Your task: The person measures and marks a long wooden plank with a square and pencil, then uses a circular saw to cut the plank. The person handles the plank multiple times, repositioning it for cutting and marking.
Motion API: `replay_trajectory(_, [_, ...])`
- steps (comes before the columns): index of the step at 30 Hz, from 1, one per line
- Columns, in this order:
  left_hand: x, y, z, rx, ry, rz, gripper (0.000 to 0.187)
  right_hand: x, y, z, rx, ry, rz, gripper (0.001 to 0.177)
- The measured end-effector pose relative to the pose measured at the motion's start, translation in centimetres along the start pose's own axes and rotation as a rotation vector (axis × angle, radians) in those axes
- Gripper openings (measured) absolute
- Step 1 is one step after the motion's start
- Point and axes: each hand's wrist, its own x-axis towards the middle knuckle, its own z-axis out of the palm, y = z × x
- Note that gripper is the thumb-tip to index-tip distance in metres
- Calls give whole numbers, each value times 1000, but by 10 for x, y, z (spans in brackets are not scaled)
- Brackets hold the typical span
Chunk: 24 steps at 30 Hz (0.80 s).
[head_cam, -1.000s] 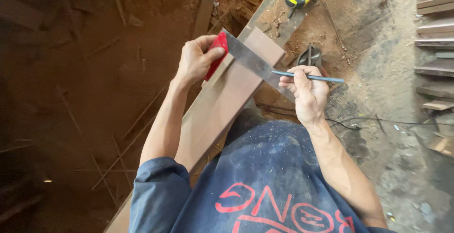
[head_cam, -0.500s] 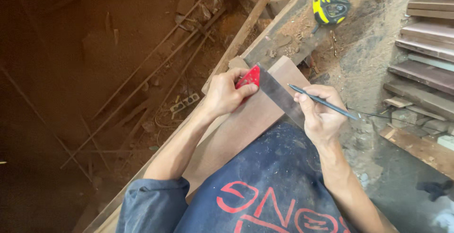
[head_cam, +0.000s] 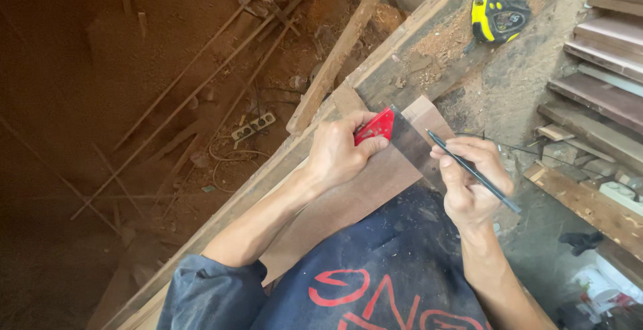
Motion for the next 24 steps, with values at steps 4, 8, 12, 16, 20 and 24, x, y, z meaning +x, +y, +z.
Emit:
replay_trajectory(4, [-1,2,1,7,-24,-83,41,-3,1,3,35,12,53,10])
replay_trajectory(8, [1,3,0,29,-4,-47,41,-3,2,8,57,34,74,10])
replay_trajectory(12, [2,2,-1,36,-22,-58,42,-3,4,10,72,45,71,8])
replay_trajectory(16, [3,1,0,43,-28,-53,43,1,6,12,74,54,80,9])
replay_trajectory(20, [2,0,0,17,-10,-1,41,2,7,12,115,45,87,11])
replay_trajectory(24, [2,3,-3,2,-55,-77,41,2,7,15,141,52,99,10])
